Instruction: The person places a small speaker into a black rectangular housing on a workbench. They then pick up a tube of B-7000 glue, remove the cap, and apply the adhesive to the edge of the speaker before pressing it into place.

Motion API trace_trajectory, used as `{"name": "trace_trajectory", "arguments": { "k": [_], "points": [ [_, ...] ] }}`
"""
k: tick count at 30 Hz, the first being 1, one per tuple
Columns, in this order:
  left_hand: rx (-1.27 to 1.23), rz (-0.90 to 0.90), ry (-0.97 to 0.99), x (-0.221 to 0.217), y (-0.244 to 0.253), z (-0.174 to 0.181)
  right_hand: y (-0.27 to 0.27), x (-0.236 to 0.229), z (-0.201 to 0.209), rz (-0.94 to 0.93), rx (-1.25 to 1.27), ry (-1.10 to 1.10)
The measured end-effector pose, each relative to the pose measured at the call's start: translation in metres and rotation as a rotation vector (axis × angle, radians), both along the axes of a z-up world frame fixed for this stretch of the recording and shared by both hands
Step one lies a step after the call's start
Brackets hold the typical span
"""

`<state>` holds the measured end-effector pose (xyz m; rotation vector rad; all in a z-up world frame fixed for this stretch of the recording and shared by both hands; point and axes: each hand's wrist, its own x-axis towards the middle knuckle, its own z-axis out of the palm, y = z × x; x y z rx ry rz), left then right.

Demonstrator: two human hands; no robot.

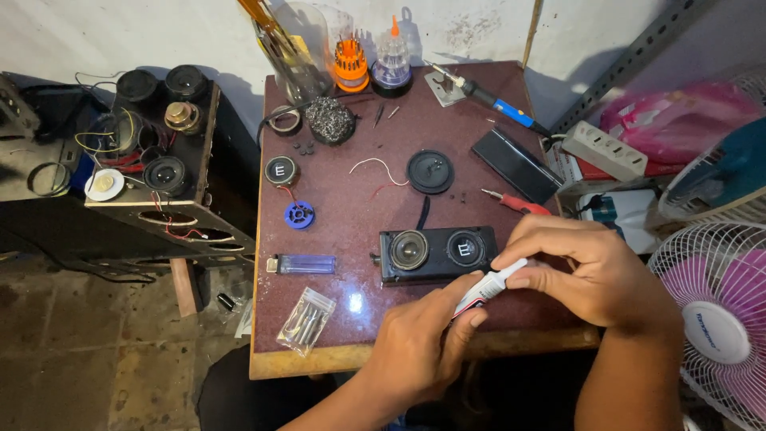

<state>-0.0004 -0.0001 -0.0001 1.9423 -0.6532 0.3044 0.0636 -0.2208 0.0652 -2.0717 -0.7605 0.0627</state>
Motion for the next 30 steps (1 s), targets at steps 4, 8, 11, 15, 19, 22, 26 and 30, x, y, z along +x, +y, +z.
{"name": "trace_trajectory", "arguments": {
  "k": [4,8,11,15,19,22,26,30],
  "points": [
    [-0.009,0.014,-0.004,0.000,0.001,0.003,0.001,-0.001,0.004,0.002,0.069,0.031],
    [-0.009,0.017,0.009,0.000,0.002,0.002,-0.001,-0.002,0.001,-0.073,0.104,0.038],
    [-0.027,0.013,0.012,0.000,0.003,0.004,-0.002,-0.003,0.000,-0.133,0.133,0.032],
    [-0.076,0.048,0.033,0.001,0.009,0.007,-0.005,-0.003,0.004,-0.217,0.133,0.012],
    [-0.141,0.143,0.077,0.006,0.021,0.008,-0.016,0.002,-0.001,-0.302,0.003,-0.012],
    [-0.219,0.289,0.113,0.013,0.030,0.005,-0.024,0.007,-0.010,-0.327,-0.114,0.079],
    [-0.468,0.322,0.122,0.025,0.035,0.013,-0.025,0.013,-0.022,-0.457,-0.319,0.317],
    [-0.695,0.307,0.187,0.033,0.036,0.013,-0.014,0.021,-0.024,-0.451,-0.697,0.371]
  ]
}}
